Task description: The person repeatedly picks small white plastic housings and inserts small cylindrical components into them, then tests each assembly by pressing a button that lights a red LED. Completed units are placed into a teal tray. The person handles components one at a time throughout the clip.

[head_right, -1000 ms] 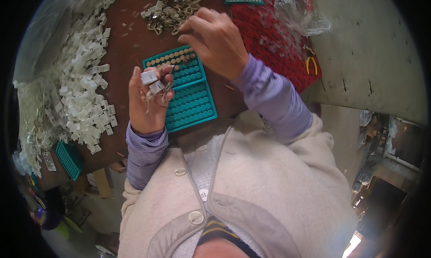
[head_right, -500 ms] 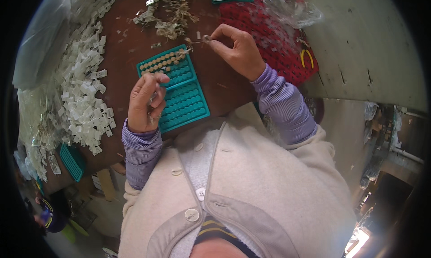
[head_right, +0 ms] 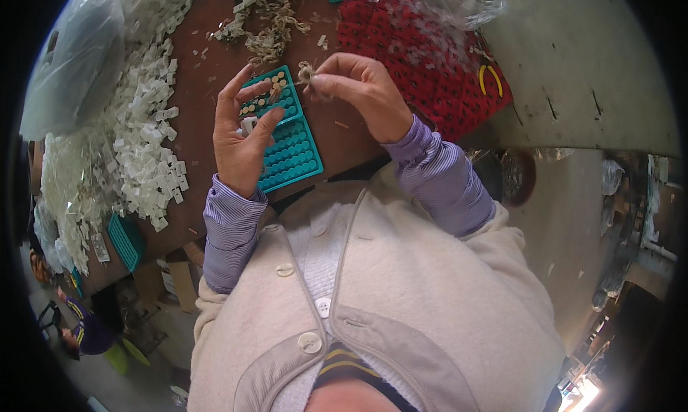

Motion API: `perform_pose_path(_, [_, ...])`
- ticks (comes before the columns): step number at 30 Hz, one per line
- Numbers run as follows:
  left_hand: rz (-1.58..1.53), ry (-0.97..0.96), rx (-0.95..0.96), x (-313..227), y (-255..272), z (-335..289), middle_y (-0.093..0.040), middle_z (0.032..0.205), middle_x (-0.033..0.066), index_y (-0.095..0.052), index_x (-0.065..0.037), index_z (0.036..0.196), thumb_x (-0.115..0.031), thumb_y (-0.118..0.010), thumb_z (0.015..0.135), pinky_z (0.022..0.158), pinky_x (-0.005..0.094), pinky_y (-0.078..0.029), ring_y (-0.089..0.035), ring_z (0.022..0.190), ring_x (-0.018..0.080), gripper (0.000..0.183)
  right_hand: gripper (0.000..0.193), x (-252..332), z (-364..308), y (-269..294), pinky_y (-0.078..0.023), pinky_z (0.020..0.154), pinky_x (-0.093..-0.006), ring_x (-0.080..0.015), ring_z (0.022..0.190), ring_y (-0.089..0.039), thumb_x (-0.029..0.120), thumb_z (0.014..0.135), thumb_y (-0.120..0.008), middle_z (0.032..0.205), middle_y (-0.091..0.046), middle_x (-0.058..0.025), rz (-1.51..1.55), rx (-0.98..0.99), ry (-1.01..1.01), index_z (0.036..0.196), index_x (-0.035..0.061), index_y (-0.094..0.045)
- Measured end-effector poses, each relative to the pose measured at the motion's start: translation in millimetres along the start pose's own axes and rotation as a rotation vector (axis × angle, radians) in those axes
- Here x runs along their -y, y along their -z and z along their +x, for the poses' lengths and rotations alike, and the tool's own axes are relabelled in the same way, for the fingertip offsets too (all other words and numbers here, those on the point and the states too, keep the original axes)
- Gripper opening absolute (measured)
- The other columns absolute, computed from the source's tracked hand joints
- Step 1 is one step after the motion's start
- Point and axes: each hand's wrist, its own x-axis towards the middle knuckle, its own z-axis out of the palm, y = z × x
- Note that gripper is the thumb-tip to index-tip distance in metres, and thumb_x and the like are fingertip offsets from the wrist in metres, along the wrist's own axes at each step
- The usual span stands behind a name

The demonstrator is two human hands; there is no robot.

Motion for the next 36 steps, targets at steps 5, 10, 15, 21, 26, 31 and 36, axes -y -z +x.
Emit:
perform_pose_path(5, [0.176, -0.431, 0.037, 0.9, 6.7, 0.3, -0.078, 0.101, 0.0033, -0.076, -0.003, 0.107, 0.002, -0.08, 0.093, 0.07, 0.023, -0.052, -0.068, 0.092, 0.0082, 0.015, 0.02, 0.6, -17.7, -11.8, -0.062, 0.088, -0.0302, -0.0137, 0.097, -0.073, 0.019, 0.105, -0.073, 0.104, -0.074, -0.0068, 0.292, 0.053, -0.227, 0.111, -0.0002, -0.071])
perform_pose_path(10, [-0.008, 0.035, 0.001, -4.6, 17.2, -18.9, -0.078, 0.102, 0.0038, -0.073, -0.003, 0.111, -0.001, -0.08, 0.097, 0.065, 0.02, -0.051, -0.067, 0.082, 0.0059, 0.016, 0.027, -5.7, -27.4, -42.3, -0.063, 0.086, -0.0324, -0.0163, 0.098, -0.074, 0.016, 0.101, -0.078, 0.112, -0.072, -0.0074, -0.144, -0.096, 0.171, 0.121, 0.0011, -0.067])
perform_pose_path(15, [-0.013, 0.068, 0.096, -5.4, 19.6, -22.0, -0.077, 0.102, 0.0039, -0.07, -0.002, 0.114, -0.003, -0.08, 0.098, 0.06, 0.0192, -0.05, -0.063, 0.076, 0.0041, 0.019, 0.018, -5.9, -31.6, -56.1, -0.061, 0.066, -0.0344, -0.0249, 0.079, -0.073, 0.001, 0.089, -0.079, 0.096, -0.068, -0.0102, -0.762, -0.061, 0.625, 0.104, 0.0026, -0.068])
perform_pose_path(21, [0.035, 0.059, 0.141, -4.9, 11.7, -29.5, -0.075, 0.103, 0.0034, -0.071, -0.002, 0.112, -0.001, -0.08, 0.098, 0.059, 0.0193, -0.05, -0.062, 0.075, 0.0035, 0.017, 0.012, -4.3, -33.0, -39.7, -0.057, 0.059, -0.036, -0.0267, 0.07, -0.071, -0.005, 0.087, -0.077, 0.087, -0.066, -0.0101, -0.84, -0.074, 0.702, 0.093, 0.0016, -0.068])
perform_pose_path(26, [-0.069, 0.227, 0.116, -9.8, 11.5, -27.3, -0.074, 0.101, 0.0017, -0.073, -0.002, 0.112, -0.002, -0.078, 0.099, 0.058, 0.017, -0.047, -0.06, 0.075, 0.0012, 0.013, 0.016, -4.2, -37.2, -26.8, -0.056, 0.06, -0.0332, -0.0254, 0.072, -0.071, -0.006, 0.085, -0.08, 0.087, -0.069, -0.0113, -0.833, -0.059, 0.681, 0.098, -0.0003, -0.071])
perform_pose_path(31, [-0.064, 0.265, 0.137, -11.0, 11.9, -32.0, -0.074, 0.098, -0.0011, -0.073, -0.004, 0.111, -0.004, -0.077, 0.101, 0.056, 0.0166, -0.045, -0.058, 0.071, -0.0004, 0.011, 0.016, -5.9, -32.8, -33.0, -0.056, 0.064, -0.0363, -0.0262, 0.075, -0.07, 0.002, 0.084, -0.08, 0.088, -0.068, -0.0091, -0.898, 0.02, 0.714, 0.096, 0.0023, -0.069])
perform_pose_path(36, [-0.08, 0.335, 0.15, -14.7, 40.1, -43.3, -0.074, 0.095, -0.0019, -0.073, -0.007, 0.128, -0.006, -0.076, 0.101, 0.055, 0.0168, -0.045, -0.057, 0.069, -0.001, 0.027, 0.016, -11.9, -17.7, -59.0, -0.055, 0.08, -0.0398, -0.0266, 0.085, -0.071, 0.004, 0.083, -0.078, 0.087, -0.066, -0.0073, -1.057, 0.119, 0.828, 0.095, 0.0039, -0.067])
